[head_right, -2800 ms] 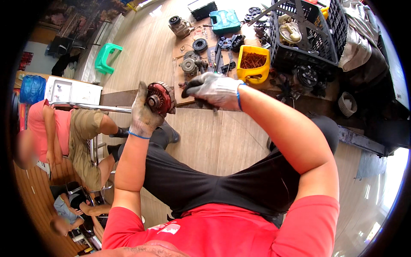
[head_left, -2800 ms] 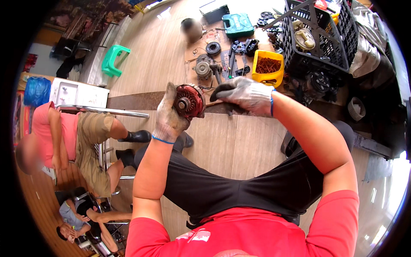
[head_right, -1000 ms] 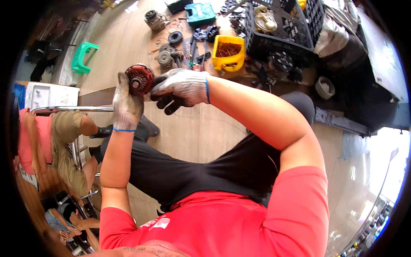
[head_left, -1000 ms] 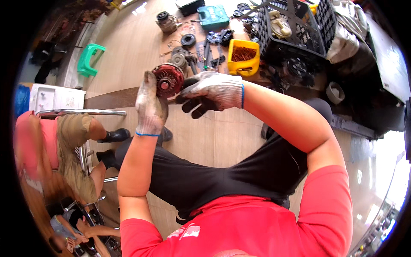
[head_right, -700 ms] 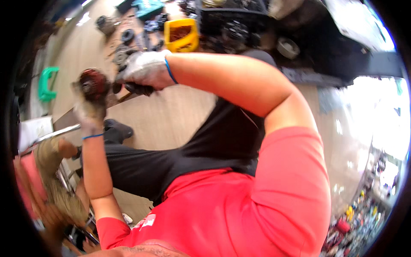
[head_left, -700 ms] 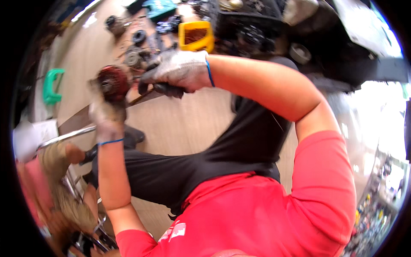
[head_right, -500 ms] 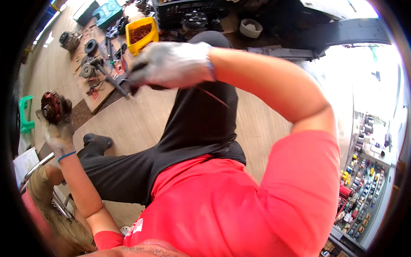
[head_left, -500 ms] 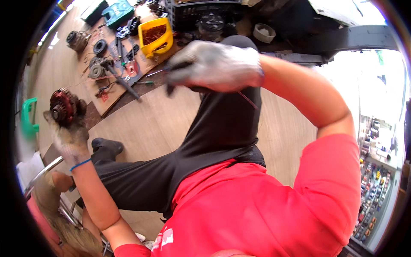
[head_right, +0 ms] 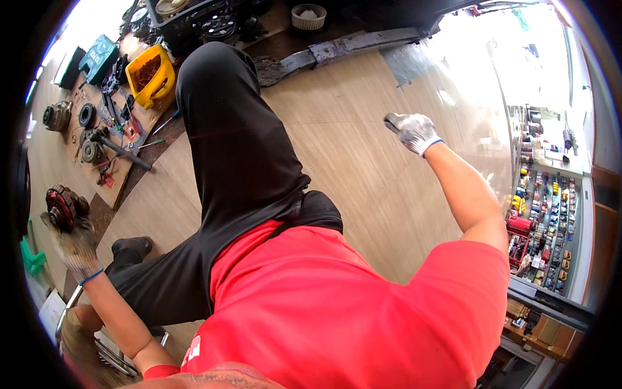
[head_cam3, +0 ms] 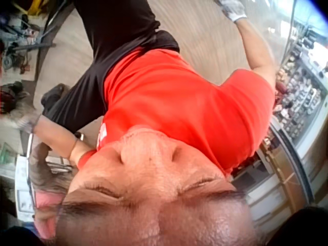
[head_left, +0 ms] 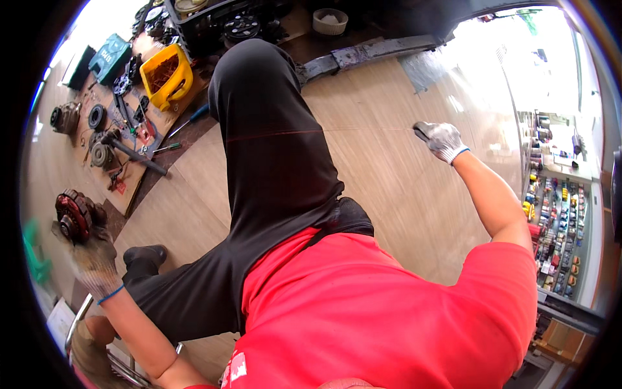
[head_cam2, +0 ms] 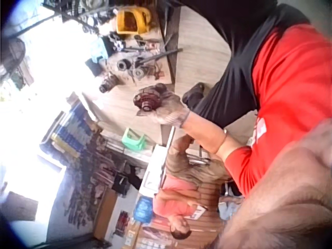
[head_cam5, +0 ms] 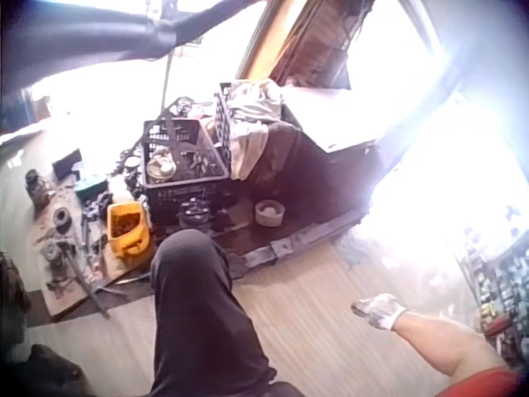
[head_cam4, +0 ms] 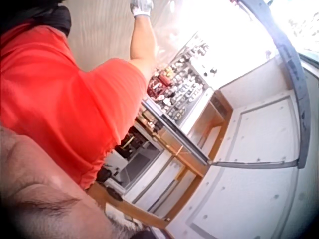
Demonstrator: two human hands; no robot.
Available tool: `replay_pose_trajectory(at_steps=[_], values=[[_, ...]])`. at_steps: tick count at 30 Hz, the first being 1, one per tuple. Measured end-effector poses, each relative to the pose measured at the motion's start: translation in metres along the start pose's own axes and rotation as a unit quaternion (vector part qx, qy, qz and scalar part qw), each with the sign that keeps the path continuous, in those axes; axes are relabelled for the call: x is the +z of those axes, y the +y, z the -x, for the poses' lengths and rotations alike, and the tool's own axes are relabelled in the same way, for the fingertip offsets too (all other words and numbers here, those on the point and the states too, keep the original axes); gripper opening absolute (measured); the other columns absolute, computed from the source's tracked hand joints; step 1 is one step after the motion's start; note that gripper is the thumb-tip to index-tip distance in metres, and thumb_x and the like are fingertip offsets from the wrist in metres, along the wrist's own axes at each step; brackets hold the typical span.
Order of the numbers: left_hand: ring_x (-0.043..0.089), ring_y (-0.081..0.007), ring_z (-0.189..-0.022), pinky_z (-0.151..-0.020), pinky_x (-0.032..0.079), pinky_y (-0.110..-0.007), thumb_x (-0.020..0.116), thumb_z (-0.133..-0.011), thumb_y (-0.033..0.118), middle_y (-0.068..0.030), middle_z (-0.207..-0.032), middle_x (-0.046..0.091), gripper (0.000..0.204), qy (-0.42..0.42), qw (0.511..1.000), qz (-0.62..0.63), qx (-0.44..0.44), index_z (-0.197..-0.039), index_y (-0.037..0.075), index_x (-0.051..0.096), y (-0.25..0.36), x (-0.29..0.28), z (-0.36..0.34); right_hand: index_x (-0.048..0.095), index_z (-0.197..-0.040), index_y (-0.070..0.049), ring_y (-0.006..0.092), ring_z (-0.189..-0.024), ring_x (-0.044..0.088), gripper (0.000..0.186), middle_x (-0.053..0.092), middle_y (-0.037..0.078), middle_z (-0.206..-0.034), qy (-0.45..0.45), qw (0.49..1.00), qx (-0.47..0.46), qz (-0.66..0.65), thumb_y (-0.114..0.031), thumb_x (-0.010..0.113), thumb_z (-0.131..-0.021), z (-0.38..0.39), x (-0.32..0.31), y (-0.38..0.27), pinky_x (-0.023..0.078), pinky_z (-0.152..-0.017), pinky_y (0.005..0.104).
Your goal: The person holds a motor component and uses a screwdriver and pliers to manipulate internal parts while sitting at a workspace.
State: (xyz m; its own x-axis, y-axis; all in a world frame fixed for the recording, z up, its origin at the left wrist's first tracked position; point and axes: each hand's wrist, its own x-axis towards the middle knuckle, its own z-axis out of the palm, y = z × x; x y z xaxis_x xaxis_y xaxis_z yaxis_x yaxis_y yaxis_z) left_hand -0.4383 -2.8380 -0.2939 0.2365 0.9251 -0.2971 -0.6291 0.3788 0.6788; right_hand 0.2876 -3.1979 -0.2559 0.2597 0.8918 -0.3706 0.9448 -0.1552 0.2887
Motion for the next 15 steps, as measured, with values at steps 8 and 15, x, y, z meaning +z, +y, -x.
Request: replay_pose_trajectory(at_steps=[8,15], values=[[0.063,-0.0295,-0.116,-0.103,0.052,-0.042,0.059,-0.101,0.041,-0.0147,-0.136,0.061,0.055,-0.026,0.993,-0.112,0.007,-0.143,0.006,0.051,-0.001,-0.027,-0.007,0.056,-0.139,-0.018,0.0322,-0.114,0.066,0.062,0.069,0.015,-0.122,-0.228,0.952,0.198,0.039,-0.054,0.063,-0.089,0.102,0.092,0.101,0.053,-0.095,0.0466],[0.067,-0.0213,-0.096,-0.078,0.057,-0.034,0.056,-0.101,0.049,-0.0069,-0.117,0.068,0.047,0.02,0.999,-0.027,-0.025,-0.131,0.013,0.059,-0.025,0.059,0.023,0.051,-0.148,-0.01,0.0319,-0.143,0.043,0.084,0.047,0.016,-0.153,-0.333,0.876,0.319,-0.139,-0.061,0.066,-0.083,0.036,0.015,0.092,0.035,-0.118,0.0453]])
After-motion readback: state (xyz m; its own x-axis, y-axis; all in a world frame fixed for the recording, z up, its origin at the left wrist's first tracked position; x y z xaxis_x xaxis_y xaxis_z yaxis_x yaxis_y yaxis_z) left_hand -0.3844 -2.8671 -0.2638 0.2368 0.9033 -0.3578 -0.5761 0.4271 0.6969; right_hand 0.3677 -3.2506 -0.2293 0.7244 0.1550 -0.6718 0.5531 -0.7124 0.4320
